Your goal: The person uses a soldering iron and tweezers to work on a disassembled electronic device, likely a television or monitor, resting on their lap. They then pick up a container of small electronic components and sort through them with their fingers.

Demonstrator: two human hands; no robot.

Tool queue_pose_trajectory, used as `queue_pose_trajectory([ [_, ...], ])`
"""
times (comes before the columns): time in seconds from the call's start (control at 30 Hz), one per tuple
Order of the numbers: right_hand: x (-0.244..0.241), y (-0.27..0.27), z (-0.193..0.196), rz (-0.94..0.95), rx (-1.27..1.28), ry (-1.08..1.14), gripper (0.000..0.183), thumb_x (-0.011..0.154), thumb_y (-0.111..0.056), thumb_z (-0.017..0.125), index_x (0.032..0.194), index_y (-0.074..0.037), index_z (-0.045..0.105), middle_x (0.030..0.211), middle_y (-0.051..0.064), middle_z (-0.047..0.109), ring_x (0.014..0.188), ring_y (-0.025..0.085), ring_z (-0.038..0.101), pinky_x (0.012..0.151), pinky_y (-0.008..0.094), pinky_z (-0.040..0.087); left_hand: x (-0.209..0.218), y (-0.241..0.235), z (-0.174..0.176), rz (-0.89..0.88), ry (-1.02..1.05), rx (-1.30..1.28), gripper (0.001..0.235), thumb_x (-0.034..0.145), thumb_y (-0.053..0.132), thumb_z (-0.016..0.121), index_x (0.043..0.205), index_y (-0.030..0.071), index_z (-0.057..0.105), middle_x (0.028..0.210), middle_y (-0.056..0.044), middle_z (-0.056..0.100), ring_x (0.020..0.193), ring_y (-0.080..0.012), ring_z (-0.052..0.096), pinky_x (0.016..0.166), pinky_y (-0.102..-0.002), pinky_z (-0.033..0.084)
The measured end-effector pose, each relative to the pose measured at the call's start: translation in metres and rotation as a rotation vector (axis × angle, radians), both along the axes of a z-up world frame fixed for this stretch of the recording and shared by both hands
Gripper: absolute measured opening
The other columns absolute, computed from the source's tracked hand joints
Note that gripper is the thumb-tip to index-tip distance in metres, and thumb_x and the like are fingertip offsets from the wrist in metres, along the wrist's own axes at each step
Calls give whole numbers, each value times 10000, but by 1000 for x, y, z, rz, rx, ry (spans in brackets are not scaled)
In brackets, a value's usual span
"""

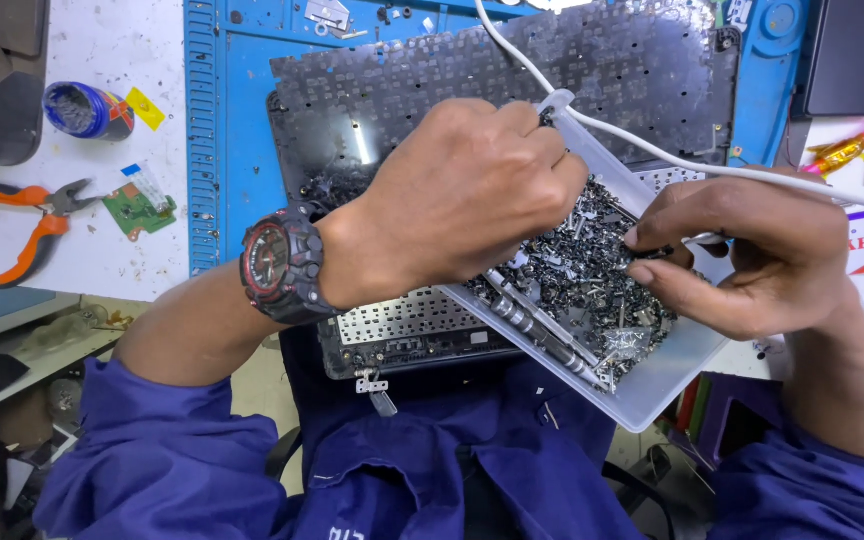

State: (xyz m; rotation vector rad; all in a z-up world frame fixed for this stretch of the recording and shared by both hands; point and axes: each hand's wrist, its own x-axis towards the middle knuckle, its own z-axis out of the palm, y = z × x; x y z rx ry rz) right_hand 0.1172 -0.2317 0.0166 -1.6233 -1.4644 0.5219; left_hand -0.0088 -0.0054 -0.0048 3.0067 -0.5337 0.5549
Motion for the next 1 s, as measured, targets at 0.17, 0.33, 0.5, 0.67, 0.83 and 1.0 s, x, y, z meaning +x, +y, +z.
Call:
queue_pose_trajectory([
  [0.17, 1, -2, -3, 6, -2, 11, 208, 785, -38, 786, 888, 106, 677, 833, 209, 716, 614, 223, 657, 538, 285, 491, -1, -9, -7, -54, 90, -6, 290, 847, 18, 711, 692, 225, 578, 637, 43, 578, 637, -198, 620, 496, -352, 465],
  [0.33, 3, -9, -5, -31, -48, -21, 251, 784, -147, 786, 887, 67, 706, 862, 171, 745, 677, 186, 717, 543, 257, 530, -2, -9, -2, -68, 134, -144, 413, 1004, 471, 750, 742, 189, 598, 682, 13, 634, 652, -225, 634, 496, -396, 472],
  [0.5, 4, -3, -2, -20, -34, -68, 280, 774, -218, 784, 835, 45, 711, 771, 141, 718, 536, 162, 602, 459, 277, 394, 0, -3, 18, -239, 408, -188, 628, 893, 698, 822, 811, 106, 629, 743, -18, 716, 761, -274, 712, 453, -451, 511],
  [0.67, -1, 1, 2, -20, -23, -18, 178, 809, -64, 763, 815, 83, 664, 761, 168, 693, 586, 211, 635, 499, 286, 431, 0, -14, 3, -294, 424, -184, 412, 873, 495, 807, 762, 134, 642, 742, -32, 708, 744, -303, 693, 505, -480, 512],
  [0.83, -2, 5, 7, -2, -24, 4, 148, 814, -33, 753, 799, 81, 659, 739, 165, 676, 616, 245, 658, 534, 308, 473, 1, -10, 8, -357, 468, -203, 437, 922, 496, 797, 757, 121, 643, 739, -42, 700, 732, -321, 692, 474, -505, 507],
  [1.0, -2, 7, 8, 23, -13, -1, 147, 825, -36, 740, 797, 83, 658, 717, 164, 659, 606, 249, 649, 542, 323, 490, 1, -6, 14, -497, 584, -307, 408, 918, 457, 818, 754, 109, 683, 718, -50, 675, 721, -357, 678, 485, -537, 483],
])
